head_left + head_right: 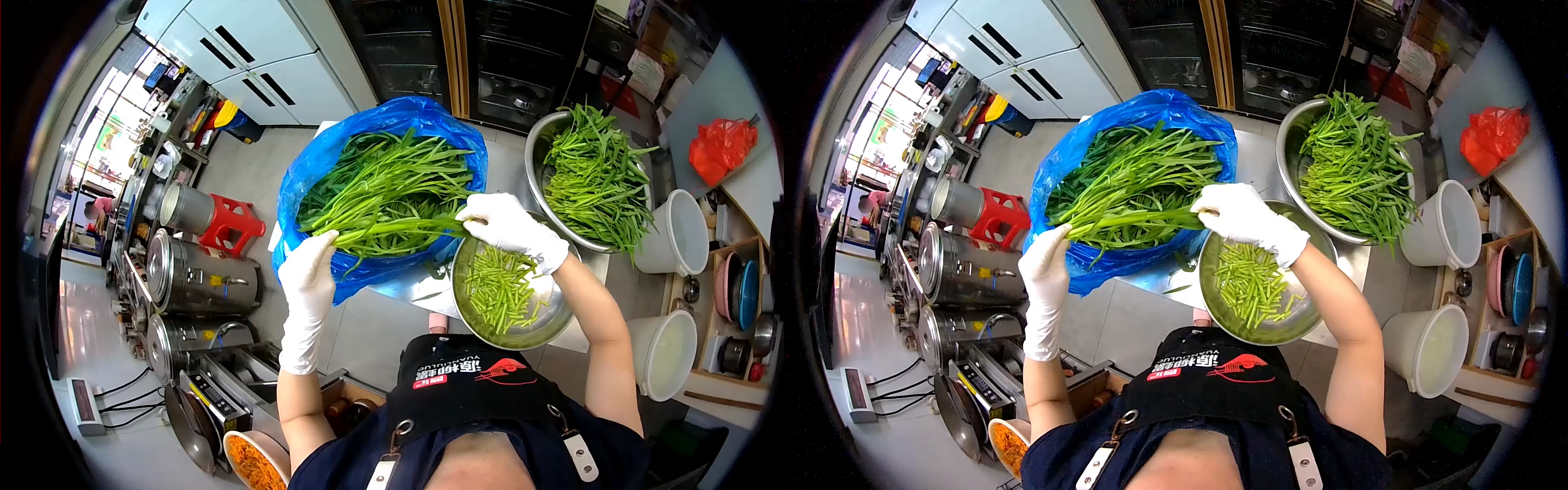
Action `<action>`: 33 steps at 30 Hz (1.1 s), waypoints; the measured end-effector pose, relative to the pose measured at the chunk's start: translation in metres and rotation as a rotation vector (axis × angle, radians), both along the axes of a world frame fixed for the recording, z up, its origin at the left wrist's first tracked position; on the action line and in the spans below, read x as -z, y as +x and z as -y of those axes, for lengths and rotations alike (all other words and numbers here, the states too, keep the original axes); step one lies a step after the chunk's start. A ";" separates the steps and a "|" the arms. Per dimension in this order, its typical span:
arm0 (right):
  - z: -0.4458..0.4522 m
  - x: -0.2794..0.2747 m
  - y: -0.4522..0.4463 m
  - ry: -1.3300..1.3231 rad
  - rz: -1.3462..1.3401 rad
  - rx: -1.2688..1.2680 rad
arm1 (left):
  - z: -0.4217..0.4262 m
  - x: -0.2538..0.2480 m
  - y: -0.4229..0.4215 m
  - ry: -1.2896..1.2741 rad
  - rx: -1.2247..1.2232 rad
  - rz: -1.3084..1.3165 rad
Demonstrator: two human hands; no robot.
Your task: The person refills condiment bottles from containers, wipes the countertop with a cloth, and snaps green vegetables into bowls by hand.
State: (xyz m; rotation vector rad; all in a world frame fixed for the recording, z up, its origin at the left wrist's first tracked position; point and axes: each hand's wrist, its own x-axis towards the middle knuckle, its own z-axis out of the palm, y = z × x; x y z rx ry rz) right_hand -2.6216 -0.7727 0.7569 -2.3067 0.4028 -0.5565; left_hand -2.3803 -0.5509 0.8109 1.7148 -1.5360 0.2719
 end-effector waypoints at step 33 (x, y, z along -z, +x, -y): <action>-0.006 0.000 -0.028 -0.453 0.128 0.396 | 0.090 0.016 -0.059 0.479 0.202 -0.512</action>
